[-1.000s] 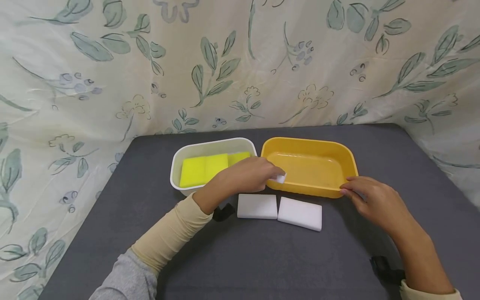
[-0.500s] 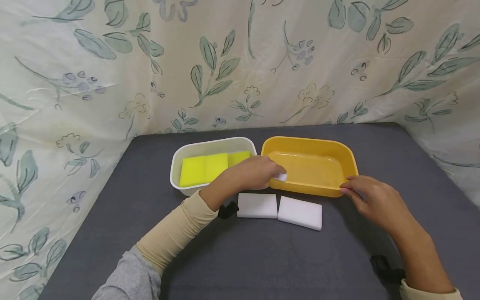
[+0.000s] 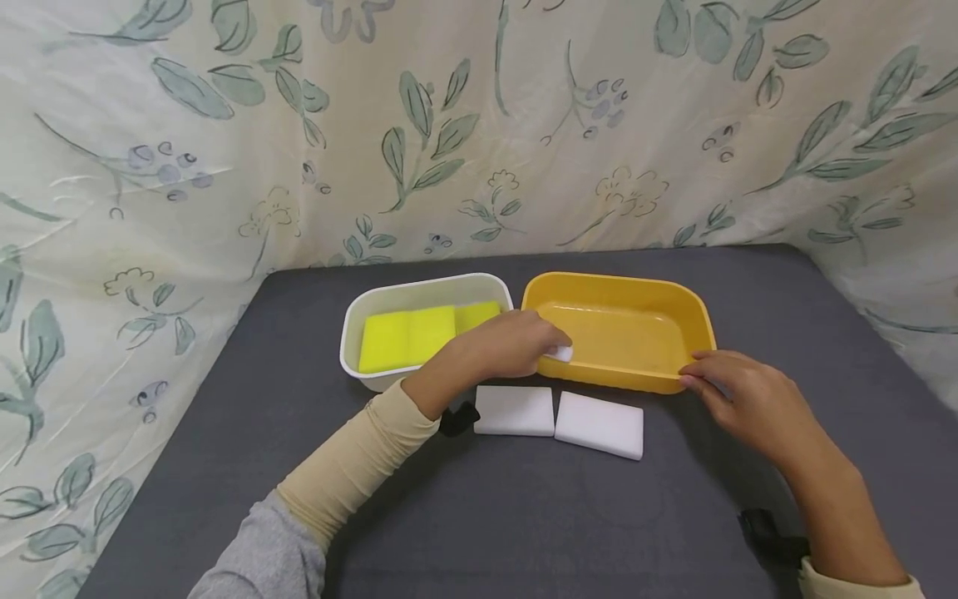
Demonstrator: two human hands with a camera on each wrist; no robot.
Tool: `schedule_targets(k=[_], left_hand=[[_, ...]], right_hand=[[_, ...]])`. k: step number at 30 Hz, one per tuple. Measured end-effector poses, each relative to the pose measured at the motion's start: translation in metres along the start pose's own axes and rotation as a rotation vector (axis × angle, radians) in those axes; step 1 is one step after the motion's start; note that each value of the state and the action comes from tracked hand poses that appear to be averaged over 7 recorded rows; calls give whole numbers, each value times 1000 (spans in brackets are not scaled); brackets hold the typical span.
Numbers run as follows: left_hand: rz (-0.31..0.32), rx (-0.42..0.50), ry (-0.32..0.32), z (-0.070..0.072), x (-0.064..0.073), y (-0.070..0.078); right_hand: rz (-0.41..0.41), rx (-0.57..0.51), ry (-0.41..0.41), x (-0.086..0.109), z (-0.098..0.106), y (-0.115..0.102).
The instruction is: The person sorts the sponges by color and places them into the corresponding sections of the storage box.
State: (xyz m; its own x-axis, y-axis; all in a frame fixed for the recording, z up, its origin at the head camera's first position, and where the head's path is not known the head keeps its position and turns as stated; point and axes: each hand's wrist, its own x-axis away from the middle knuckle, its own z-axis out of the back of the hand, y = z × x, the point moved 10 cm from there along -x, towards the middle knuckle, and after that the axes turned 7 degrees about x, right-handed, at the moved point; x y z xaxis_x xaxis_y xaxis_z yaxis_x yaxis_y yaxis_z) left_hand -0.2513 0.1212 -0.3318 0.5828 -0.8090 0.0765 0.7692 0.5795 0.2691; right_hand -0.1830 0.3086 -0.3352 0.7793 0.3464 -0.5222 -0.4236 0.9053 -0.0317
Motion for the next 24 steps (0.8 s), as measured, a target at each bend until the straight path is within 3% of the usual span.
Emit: schedule_targets(k=[11,18,24], left_hand=[[7,26,-18,-3,-8,-6],[9,-3,-64,-14,-16,-9],[32,-24,-67,-13,-20,-11]], right_hand=[[-19,7,-22,0,0,1],[-26,-4,-22,0,-1,0],[-35,-2,-26,-1,1,0]])
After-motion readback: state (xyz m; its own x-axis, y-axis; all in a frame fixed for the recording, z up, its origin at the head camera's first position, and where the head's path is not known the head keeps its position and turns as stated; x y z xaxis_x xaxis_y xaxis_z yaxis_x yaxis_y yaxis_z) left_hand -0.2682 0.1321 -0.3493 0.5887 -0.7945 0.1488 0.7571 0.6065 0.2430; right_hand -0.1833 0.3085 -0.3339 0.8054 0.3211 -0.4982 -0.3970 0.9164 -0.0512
